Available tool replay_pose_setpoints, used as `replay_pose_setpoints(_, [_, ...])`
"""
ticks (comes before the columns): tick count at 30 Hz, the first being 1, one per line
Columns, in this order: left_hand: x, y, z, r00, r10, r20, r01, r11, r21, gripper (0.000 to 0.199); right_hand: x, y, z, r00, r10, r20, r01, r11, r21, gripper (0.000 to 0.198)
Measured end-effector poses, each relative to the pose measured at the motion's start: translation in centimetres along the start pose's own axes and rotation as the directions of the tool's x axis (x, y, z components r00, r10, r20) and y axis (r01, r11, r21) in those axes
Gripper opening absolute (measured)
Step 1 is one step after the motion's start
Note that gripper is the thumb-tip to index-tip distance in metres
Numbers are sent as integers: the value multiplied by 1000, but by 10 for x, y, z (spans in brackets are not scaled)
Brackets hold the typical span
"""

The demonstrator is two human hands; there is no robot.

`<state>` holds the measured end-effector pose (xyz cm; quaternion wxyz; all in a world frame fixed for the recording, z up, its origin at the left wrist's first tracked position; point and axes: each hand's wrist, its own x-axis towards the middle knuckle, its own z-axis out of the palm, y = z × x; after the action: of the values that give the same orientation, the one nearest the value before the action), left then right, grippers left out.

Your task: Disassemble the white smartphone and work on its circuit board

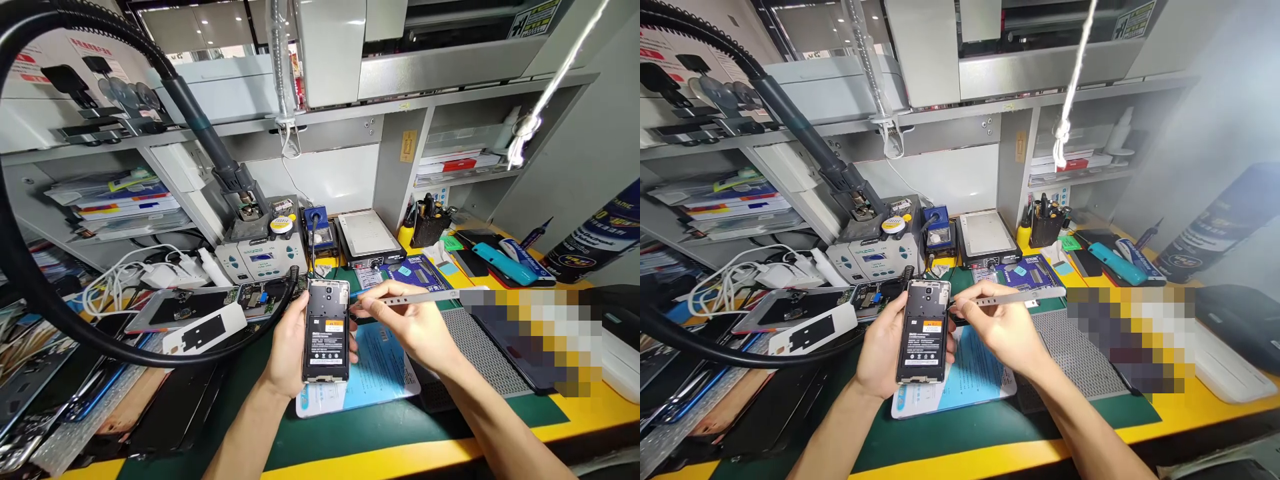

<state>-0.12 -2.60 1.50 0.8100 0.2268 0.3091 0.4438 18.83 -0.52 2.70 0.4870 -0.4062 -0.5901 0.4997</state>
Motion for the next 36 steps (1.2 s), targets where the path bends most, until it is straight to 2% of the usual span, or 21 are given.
replay_pose_setpoints(8, [-3, -2, 7, 998, 24, -63, -29, 996, -84, 67, -5, 5, 10, 983, -183, -26, 172, 955, -240, 13])
replay_pose_setpoints(15, [-2, -10, 4, 982, 159, -104, -172, 976, -134, 52, -9, 11, 14, 934, -357, 31, 341, 859, -381, 9])
replay_pose_setpoints(18, [-3, -12, 3, 979, 165, -117, -178, 978, -111, 53, -8, 7, 17, 957, -289, -1, 274, 907, -319, 9])
replay_pose_setpoints(21, [-4, -11, 3, 991, 104, -88, -111, 991, -78, 60, -8, 2, 18, 992, -125, -31, 121, 986, -112, 15])
replay_pose_setpoints(24, [-4, -9, 1, 997, 74, -29, -76, 996, -45, 64, -7, 0, 17, 999, -29, -36, 29, 1000, 7, 17])
replay_pose_setpoints(30, [-3, -9, -6, 999, 48, -14, -47, 998, 38, 63, -1, 3, 5, 998, 56, 3, -56, 998, -35, 15])
replay_pose_setpoints(36, [-3, -8, 0, 997, 27, -66, -23, 997, 69, 57, 1, 1, 0, 995, 95, 39, -92, 993, -71, 12])
